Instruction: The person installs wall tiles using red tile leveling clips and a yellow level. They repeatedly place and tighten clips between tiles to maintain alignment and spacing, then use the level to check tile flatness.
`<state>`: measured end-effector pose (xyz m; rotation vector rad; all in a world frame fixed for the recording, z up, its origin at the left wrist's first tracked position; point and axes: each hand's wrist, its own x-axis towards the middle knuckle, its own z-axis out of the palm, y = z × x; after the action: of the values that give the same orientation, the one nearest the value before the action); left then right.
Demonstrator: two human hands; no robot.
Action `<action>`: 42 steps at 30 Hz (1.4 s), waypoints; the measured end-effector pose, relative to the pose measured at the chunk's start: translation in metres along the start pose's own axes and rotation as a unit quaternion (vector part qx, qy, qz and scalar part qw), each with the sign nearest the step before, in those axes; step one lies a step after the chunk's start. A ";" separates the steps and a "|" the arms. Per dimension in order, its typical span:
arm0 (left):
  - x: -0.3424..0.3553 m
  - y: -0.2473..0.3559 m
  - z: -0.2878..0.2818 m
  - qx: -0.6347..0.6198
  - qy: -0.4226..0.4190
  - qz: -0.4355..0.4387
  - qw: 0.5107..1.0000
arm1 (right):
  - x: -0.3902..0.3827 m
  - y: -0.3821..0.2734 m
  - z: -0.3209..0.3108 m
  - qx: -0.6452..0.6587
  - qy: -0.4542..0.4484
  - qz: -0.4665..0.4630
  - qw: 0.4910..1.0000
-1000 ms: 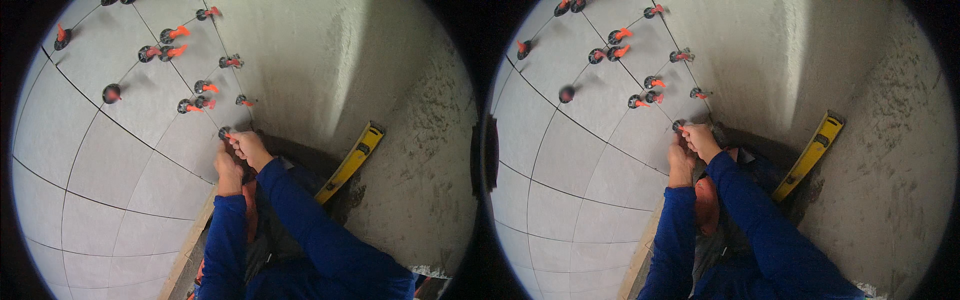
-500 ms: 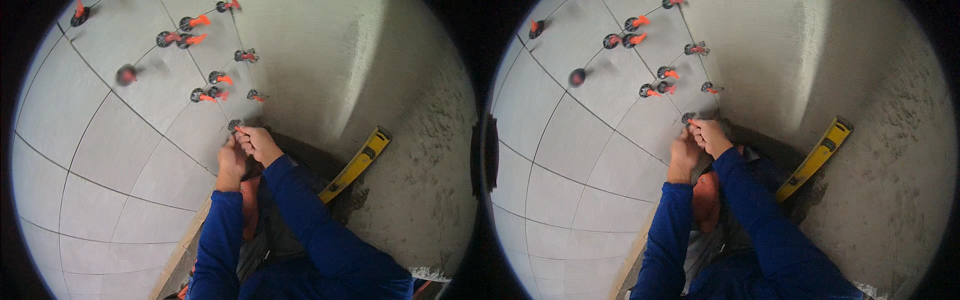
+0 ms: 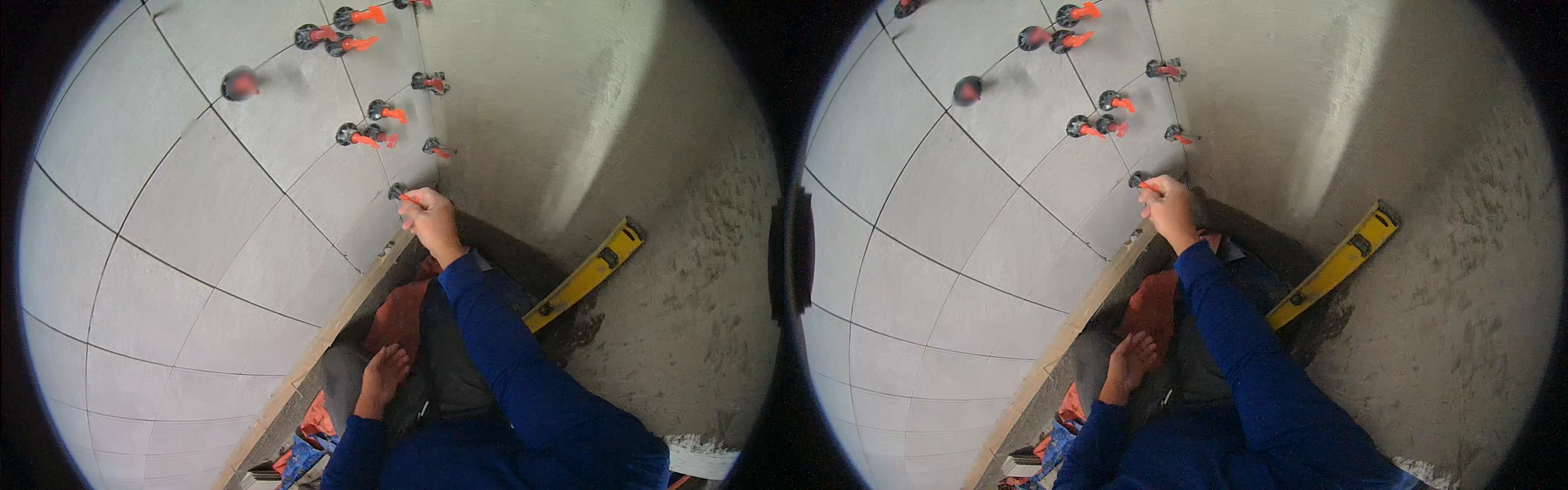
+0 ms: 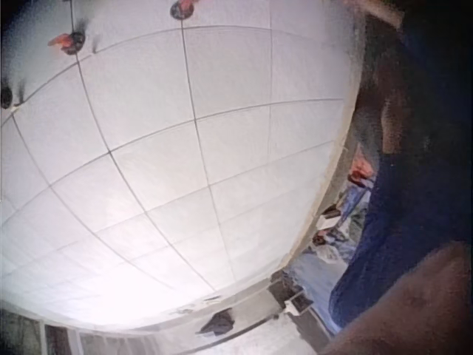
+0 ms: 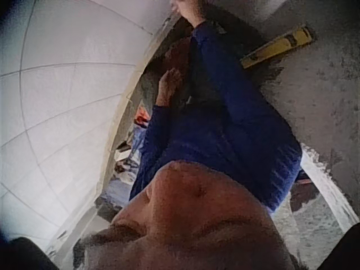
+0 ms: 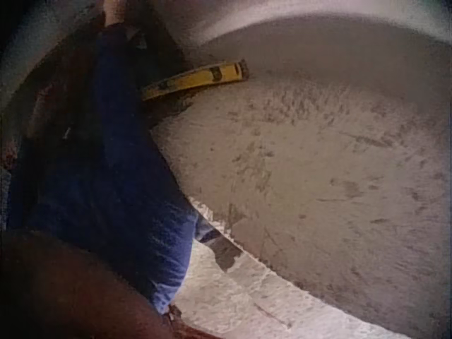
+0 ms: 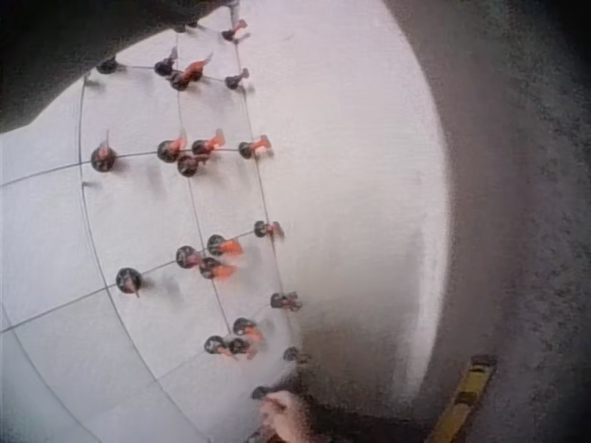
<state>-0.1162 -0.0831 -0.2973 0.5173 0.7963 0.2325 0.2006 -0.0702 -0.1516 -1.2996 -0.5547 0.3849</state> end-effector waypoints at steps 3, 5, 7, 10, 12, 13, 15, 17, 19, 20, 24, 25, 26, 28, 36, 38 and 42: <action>0.003 -0.010 -0.013 0.022 -0.001 0.005 1.000 | 0.001 -0.002 -0.004 0.118 -0.009 0.077 0.990; 0.005 -0.011 -0.017 0.008 -0.013 0.010 1.000 | 0.002 -0.004 -0.004 0.152 -0.006 0.109 0.982; 0.006 -0.010 -0.017 0.001 -0.025 0.016 1.000 | 0.001 -0.006 -0.001 0.130 0.001 0.090 0.987; 0.005 -0.010 -0.015 -0.001 -0.008 0.026 1.000 | -0.002 -0.006 0.003 0.110 0.008 0.038 0.993; 0.004 -0.011 -0.012 0.001 0.001 0.027 1.000 | -0.003 -0.006 0.003 0.079 0.006 -0.004 0.997; 0.004 -0.011 -0.011 0.000 -0.003 0.027 1.000 | -0.004 -0.006 0.002 0.051 0.002 -0.022 0.998; 0.005 -0.011 -0.011 0.003 0.000 0.028 1.000 | -0.005 -0.005 -0.001 -0.014 -0.004 -0.042 0.999; 0.006 -0.012 -0.013 0.008 0.011 0.026 1.000 | -0.006 -0.004 -0.004 -0.087 -0.008 -0.044 0.995; 0.008 -0.012 -0.015 0.000 0.002 0.017 1.000 | -0.005 -0.002 -0.004 -0.147 0.003 -0.063 0.987; 0.009 -0.012 -0.016 -0.004 0.008 0.009 1.000 | -0.004 0.000 -0.004 -0.177 0.006 -0.073 0.981; 0.011 -0.013 -0.015 0.011 0.002 0.011 1.000 | -0.002 0.005 -0.001 -0.317 0.047 -0.153 0.935; 0.010 -0.012 -0.013 0.015 0.007 0.010 1.000 | -0.002 0.005 -0.001 -0.328 0.049 -0.146 0.932; 0.009 -0.012 -0.012 0.021 0.017 0.008 1.000 | -0.002 0.006 0.000 -0.339 0.051 -0.139 0.929; 0.007 -0.011 -0.009 0.022 0.016 0.012 1.000 | -0.002 0.006 0.001 -0.212 0.034 -0.083 0.973; 0.007 -0.011 -0.008 0.019 0.002 0.018 1.000 | 0.006 0.005 0.000 -0.172 0.023 -0.117 0.978; 0.008 -0.011 -0.009 0.020 0.010 0.011 1.000 | 0.007 0.005 -0.002 -0.273 0.035 -0.141 0.951; 0.006 -0.010 -0.007 0.031 0.005 0.023 0.999 | 0.006 0.002 -0.004 -0.372 0.059 -0.267 0.887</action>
<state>-0.1173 -0.0869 -0.3107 0.5944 0.8033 0.2528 0.2082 -0.0698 -0.1533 -1.8022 -0.9782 -0.4151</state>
